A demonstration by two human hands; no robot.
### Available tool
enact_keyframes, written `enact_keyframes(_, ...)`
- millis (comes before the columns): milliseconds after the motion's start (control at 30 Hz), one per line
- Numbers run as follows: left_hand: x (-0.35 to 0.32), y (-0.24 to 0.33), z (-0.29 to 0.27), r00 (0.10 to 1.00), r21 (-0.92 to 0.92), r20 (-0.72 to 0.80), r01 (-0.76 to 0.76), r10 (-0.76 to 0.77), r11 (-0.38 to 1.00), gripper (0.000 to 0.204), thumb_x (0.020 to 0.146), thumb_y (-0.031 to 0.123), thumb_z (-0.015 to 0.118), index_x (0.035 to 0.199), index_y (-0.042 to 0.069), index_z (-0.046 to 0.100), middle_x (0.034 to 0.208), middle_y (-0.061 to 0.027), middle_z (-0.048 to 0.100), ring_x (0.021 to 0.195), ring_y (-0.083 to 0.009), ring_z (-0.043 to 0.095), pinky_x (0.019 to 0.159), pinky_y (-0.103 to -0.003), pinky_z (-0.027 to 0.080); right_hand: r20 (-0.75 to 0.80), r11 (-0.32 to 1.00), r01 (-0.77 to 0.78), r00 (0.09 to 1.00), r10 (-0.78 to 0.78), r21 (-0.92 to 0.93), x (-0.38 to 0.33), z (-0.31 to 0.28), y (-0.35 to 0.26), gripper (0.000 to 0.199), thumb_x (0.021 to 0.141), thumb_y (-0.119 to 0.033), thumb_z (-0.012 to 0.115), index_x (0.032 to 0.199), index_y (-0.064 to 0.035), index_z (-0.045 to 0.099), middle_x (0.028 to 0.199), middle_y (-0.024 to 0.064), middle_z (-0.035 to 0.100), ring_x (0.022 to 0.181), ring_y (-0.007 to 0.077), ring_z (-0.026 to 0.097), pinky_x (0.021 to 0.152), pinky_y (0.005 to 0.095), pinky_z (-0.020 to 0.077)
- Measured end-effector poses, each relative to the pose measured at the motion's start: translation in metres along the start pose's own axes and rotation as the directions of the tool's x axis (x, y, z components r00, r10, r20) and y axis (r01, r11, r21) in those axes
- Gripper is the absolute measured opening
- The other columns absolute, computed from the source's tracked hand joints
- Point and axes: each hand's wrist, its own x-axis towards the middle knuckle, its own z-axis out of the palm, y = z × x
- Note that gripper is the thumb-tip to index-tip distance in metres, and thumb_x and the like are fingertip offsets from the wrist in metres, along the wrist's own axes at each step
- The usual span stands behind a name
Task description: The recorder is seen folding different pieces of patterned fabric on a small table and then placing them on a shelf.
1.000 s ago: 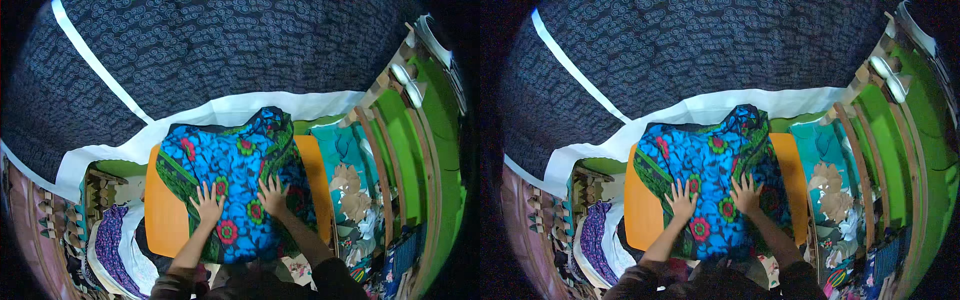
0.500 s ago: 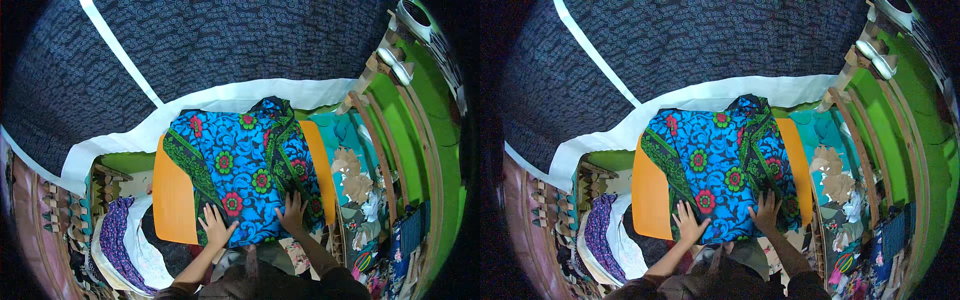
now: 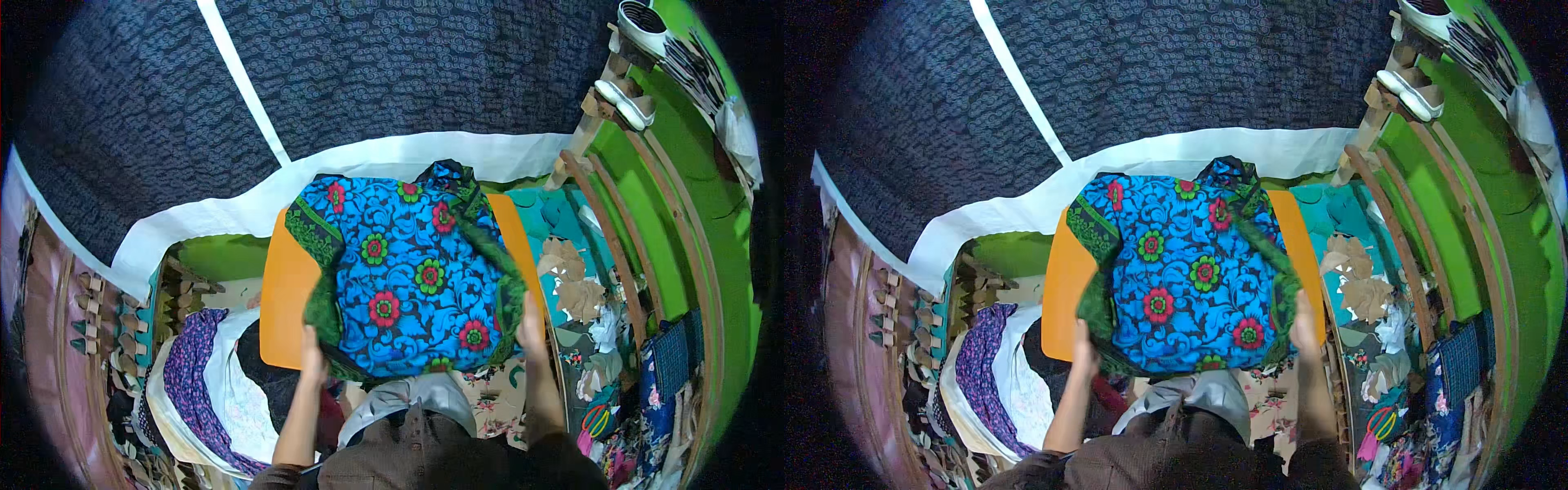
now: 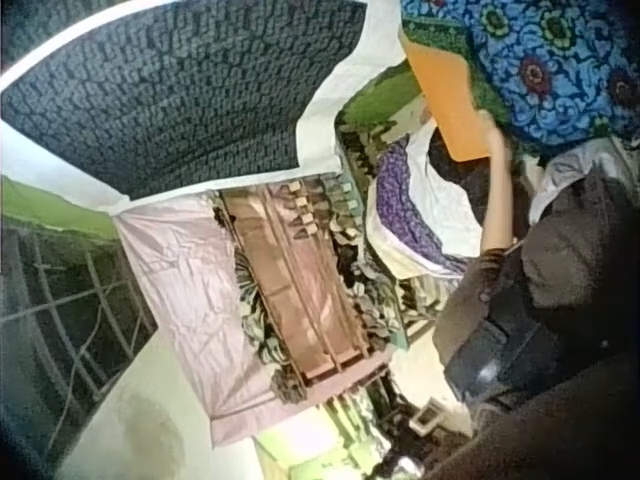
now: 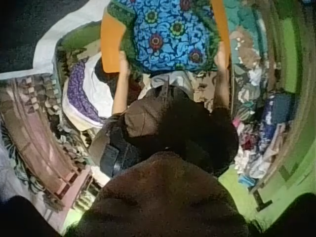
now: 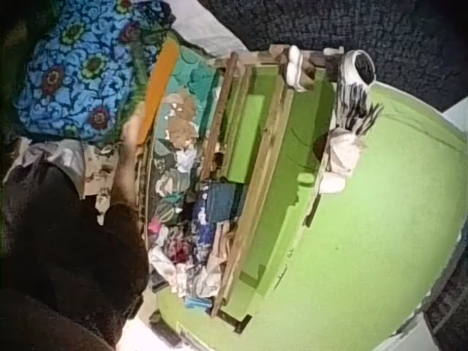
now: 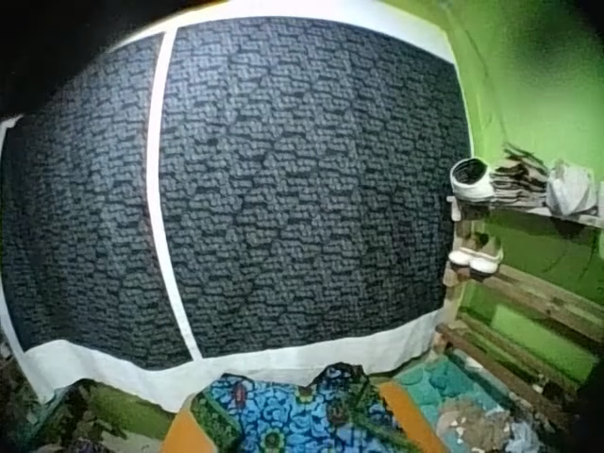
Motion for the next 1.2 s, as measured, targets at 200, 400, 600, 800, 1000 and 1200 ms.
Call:
enact_keyframes(200,0.021,-0.024,-0.048,0.998,0.409,-0.05,-0.006,0.029,0.913,0.054,0.09,0.037,0.049,0.124,-0.004,0.041,0.119,-0.0127,0.05,0.107,-0.0197,0.048,0.09,-0.033,0.039,-0.098,0.959,-0.258,0.964,0.247,-0.118,0.003,-0.04,0.013,0.058,0.087,-0.051,0.048,0.123,-0.0049,0.045,0.114,0.0102,0.055,0.099,0.0232,0.056,0.084,0.0388,0.0458)
enact_keyframes(400,-0.01,-0.072,-0.041,0.935,0.86,0.021,-0.197,0.354,0.471,0.036,0.085,0.023,0.052,0.11,-0.004,0.052,0.104,-0.0228,0.059,0.097,-0.038,0.056,0.085,-0.039,0.041,-0.072,0.683,-0.033,0.997,-0.028,-0.73,-0.062,0.031,0.032,0.036,0.086,-0.023,0.055,0.112,0.001,0.052,0.117,0.0186,0.049,0.11,0.0333,0.046,0.094,0.0377,0.0365)
enact_keyframes(600,-0.062,0.046,-0.034,0.928,-0.481,0.224,-0.159,0.296,0.862,0.051,0.091,0.033,0.047,0.128,0.001,0.036,0.124,-0.0111,0.048,0.109,-0.0225,0.05,0.094,-0.038,0.039,0.158,0.759,-0.076,0.987,-0.036,0.647,-0.053,-0.031,-0.093,0.053,0.089,-0.043,0.047,0.122,-0.0016,0.044,0.118,0.0112,0.054,0.107,0.0253,0.051,0.095,0.0423,0.0386)
enact_keyframes(800,-0.062,-0.034,-0.04,0.972,0.25,0.127,-0.223,0.196,0.942,0.053,0.088,0.036,0.053,0.128,0.004,0.039,0.122,-0.0066,0.048,0.109,-0.0208,0.048,0.094,-0.037,0.037,0.218,0.928,-0.368,0.902,0.373,-0.065,-0.084,0.002,-0.046,0.043,0.085,-0.021,0.059,0.124,-0.008,0.044,0.121,0.0072,0.05,0.111,0.0233,0.047,0.096,0.043,0.0371)
enact_keyframes(1000,-0.097,0.034,-0.06,0.974,-0.074,0.031,-0.222,0.224,0.972,0.048,0.091,0.04,0.045,0.111,-0.003,0.052,0.106,-0.0139,0.059,0.092,-0.0225,0.06,0.077,-0.036,0.05,0.373,0.737,-0.291,0.926,0.057,0.61,-0.081,-0.04,-0.125,0.046,0.092,-0.027,0.044,0.128,0.0007,0.037,0.127,0.0146,0.046,0.116,0.0289,0.045,0.1,0.0453,0.0338)
enact_keyframes(1200,-0.073,-0.011,-0.064,0.952,0.8,0.028,-0.204,0.305,0.564,0.05,0.087,0.038,0.048,0.099,-0.01,0.057,0.097,-0.0293,0.059,0.096,-0.0381,0.057,0.08,-0.039,0.042,0.206,0.853,-0.379,0.859,0.469,-0.359,-0.103,-0.015,-0.106,0.014,0.081,-0.019,0.057,0.078,-0.0051,0.056,0.058,0.0084,0.056,0.049,0.0169,0.055,0.038,0.0282,0.0379)
